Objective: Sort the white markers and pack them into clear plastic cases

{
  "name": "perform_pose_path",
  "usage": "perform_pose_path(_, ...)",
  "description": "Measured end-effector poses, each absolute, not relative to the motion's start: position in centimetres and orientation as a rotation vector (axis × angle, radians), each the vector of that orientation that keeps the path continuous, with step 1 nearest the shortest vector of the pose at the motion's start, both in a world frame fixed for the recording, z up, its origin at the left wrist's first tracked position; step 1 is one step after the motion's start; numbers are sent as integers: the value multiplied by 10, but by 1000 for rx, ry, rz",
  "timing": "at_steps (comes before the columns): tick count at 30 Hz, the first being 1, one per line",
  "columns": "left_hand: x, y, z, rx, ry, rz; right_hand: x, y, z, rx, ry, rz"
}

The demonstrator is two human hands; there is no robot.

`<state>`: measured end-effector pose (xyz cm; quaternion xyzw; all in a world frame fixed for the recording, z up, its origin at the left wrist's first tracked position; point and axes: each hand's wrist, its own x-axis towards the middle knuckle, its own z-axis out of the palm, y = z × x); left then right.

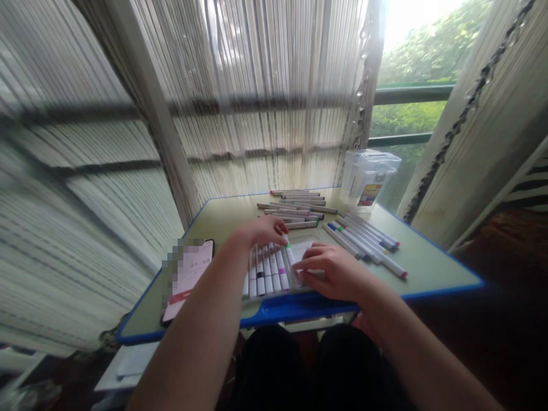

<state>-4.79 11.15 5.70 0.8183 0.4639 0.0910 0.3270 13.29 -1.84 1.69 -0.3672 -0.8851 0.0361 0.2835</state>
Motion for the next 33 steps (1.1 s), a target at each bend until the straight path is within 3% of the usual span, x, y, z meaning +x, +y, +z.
perform_pose_path(21,-41,107,60,2249,1306,269,133,-16,15,-1065,-2287,91)
perform_pose_path(24,-37,107,61,2286,1312,314,138,-9,13,-1194,-2049,41)
perform_pose_path(29,-33,108,60,2375,1145,450,158,8,6,-1600,-1676,-334)
perform_pose_path(33,-33,105,59,2363,1108,468,173,12,3,-1785,-1617,-338)
